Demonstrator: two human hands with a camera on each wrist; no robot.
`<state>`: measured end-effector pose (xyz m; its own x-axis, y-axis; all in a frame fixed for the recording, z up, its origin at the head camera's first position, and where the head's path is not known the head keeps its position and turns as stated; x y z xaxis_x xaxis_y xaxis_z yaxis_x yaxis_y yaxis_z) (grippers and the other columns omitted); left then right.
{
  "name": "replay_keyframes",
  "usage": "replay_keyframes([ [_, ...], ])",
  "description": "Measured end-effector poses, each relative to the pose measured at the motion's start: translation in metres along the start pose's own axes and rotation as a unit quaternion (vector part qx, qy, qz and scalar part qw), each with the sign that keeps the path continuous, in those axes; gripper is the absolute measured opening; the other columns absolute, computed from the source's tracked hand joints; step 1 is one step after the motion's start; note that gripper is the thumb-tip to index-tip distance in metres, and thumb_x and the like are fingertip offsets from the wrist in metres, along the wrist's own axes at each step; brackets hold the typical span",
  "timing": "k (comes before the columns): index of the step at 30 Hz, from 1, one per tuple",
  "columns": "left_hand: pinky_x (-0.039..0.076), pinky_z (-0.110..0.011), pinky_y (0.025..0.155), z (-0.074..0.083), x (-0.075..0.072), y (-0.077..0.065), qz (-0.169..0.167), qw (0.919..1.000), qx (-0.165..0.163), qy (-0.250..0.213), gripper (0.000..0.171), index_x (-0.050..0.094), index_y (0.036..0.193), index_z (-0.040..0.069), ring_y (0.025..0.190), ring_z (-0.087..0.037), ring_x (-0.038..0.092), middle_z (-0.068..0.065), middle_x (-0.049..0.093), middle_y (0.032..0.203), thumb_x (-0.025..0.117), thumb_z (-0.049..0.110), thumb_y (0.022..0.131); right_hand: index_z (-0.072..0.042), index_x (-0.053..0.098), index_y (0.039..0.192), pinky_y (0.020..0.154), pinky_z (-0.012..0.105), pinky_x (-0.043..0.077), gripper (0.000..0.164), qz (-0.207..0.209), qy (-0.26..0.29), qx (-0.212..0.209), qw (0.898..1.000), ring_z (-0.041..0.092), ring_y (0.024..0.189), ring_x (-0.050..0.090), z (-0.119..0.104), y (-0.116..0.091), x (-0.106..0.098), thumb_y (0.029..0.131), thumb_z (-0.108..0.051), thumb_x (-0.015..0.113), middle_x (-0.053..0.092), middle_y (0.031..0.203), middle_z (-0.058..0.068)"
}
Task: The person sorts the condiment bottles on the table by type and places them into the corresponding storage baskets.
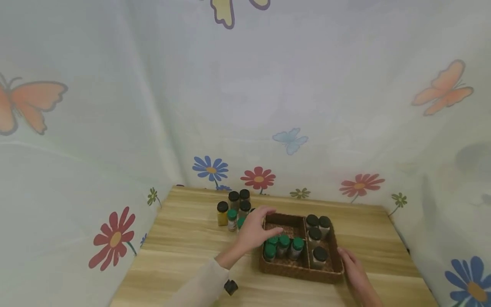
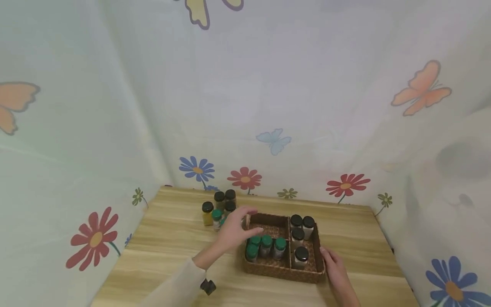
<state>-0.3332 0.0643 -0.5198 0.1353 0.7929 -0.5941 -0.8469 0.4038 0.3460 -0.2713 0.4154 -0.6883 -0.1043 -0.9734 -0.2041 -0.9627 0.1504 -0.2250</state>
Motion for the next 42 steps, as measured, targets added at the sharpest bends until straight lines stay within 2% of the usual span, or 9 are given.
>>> replay_keyframes([
  [3,0.054,-0.050,0.104,-0.015,-0.027,-0.015,0.044,0.9985,0.001,0.032,0.060,0.064,0.143,0.019,0.129,-0.026,0.060,-0.002,0.063,0.139,0.082,0.046,0.093,0.015,0.024,0.159,0.127,0.062,0.009,0.082,0.003,0.005,0.000,1.000,0.049,0.158,0.010,-0.001,-0.001,0.001,0.114,-0.051,0.043,0.019,0.167,0.037],
  [6,0.054,-0.049,0.103,-0.034,-0.047,-0.029,0.080,0.9947,-0.017,0.062,0.060,0.064,0.141,0.014,0.128,-0.028,0.060,-0.003,0.062,0.137,0.086,0.039,0.091,0.015,0.026,0.159,0.128,0.060,0.010,0.082,0.010,0.002,0.000,1.000,0.047,0.158,0.014,-0.002,-0.002,0.000,0.114,-0.051,0.042,0.022,0.166,0.037],
  [9,0.054,-0.050,0.102,-0.053,-0.061,-0.040,0.104,0.9907,-0.042,0.078,0.059,0.065,0.141,0.009,0.127,-0.031,0.060,-0.007,0.061,0.137,0.088,0.029,0.091,0.015,0.027,0.159,0.128,0.058,0.012,0.080,0.016,0.006,0.000,1.000,0.045,0.157,0.017,-0.003,-0.003,0.001,0.114,-0.049,0.043,0.025,0.166,0.036],
  [12,0.055,-0.051,0.101,-0.069,-0.068,-0.049,0.114,0.9876,-0.063,0.088,0.058,0.065,0.141,0.008,0.127,-0.033,0.060,-0.009,0.061,0.138,0.088,0.025,0.091,0.013,0.026,0.160,0.128,0.059,0.011,0.081,0.011,0.002,0.001,1.000,0.045,0.158,0.014,-0.005,-0.004,0.003,0.113,-0.050,0.043,0.022,0.167,0.034],
  [18,0.055,-0.052,0.101,-0.083,-0.062,-0.051,0.100,0.9864,-0.071,0.109,0.061,0.065,0.141,0.006,0.126,-0.034,0.061,-0.012,0.063,0.137,0.089,0.027,0.089,0.011,0.027,0.161,0.128,0.059,0.011,0.082,0.006,-0.011,0.003,1.000,0.046,0.159,0.012,-0.006,-0.003,0.001,0.113,-0.053,0.043,0.021,0.168,0.033],
  [23,0.054,-0.050,0.103,-0.088,-0.052,-0.045,0.067,0.9864,-0.076,0.129,0.062,0.064,0.142,0.007,0.125,-0.033,0.062,-0.011,0.065,0.136,0.089,0.028,0.090,0.011,0.026,0.161,0.128,0.060,0.011,0.082,0.000,-0.013,0.009,1.000,0.047,0.159,0.011,-0.003,-0.001,0.001,0.113,-0.053,0.042,0.020,0.169,0.033],
  [27,0.056,-0.045,0.100,-0.094,-0.047,-0.040,0.053,0.9852,-0.090,0.136,0.061,0.063,0.144,0.008,0.120,-0.029,0.064,-0.010,0.065,0.134,0.087,0.026,0.091,0.010,0.024,0.162,0.128,0.060,0.011,0.084,-0.001,-0.009,0.013,1.000,0.047,0.159,0.011,-0.001,0.001,0.002,0.112,-0.055,0.042,0.020,0.168,0.034],
  [33,0.058,-0.046,0.094,-0.093,-0.046,-0.038,0.057,0.9871,-0.097,0.113,0.057,0.063,0.142,0.005,0.114,-0.029,0.066,-0.012,0.066,0.129,0.087,0.017,0.091,0.010,0.027,0.161,0.128,0.059,0.012,0.083,0.006,-0.022,0.008,1.000,0.046,0.159,0.014,-0.003,0.000,0.001,0.112,-0.055,0.042,0.023,0.168,0.033],
  [42,0.060,-0.043,0.088,-0.096,-0.045,-0.039,0.066,0.9831,-0.101,0.138,0.048,0.069,0.132,0.004,0.107,-0.028,0.068,-0.011,0.067,0.123,0.088,0.016,0.089,0.010,0.034,0.159,0.127,0.061,0.013,0.081,0.019,-0.043,-0.003,0.999,0.048,0.157,0.018,-0.009,-0.004,0.001,0.112,-0.056,0.042,0.028,0.166,0.033],
])
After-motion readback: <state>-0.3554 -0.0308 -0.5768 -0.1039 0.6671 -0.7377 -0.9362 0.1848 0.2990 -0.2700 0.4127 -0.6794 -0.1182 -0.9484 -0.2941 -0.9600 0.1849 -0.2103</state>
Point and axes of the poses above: each hand's wrist, its own y-axis towards the middle knuckle, its own x-axis out of the palm, z = x × y, the point moved 10 cm from there along y, towards the middle knuckle
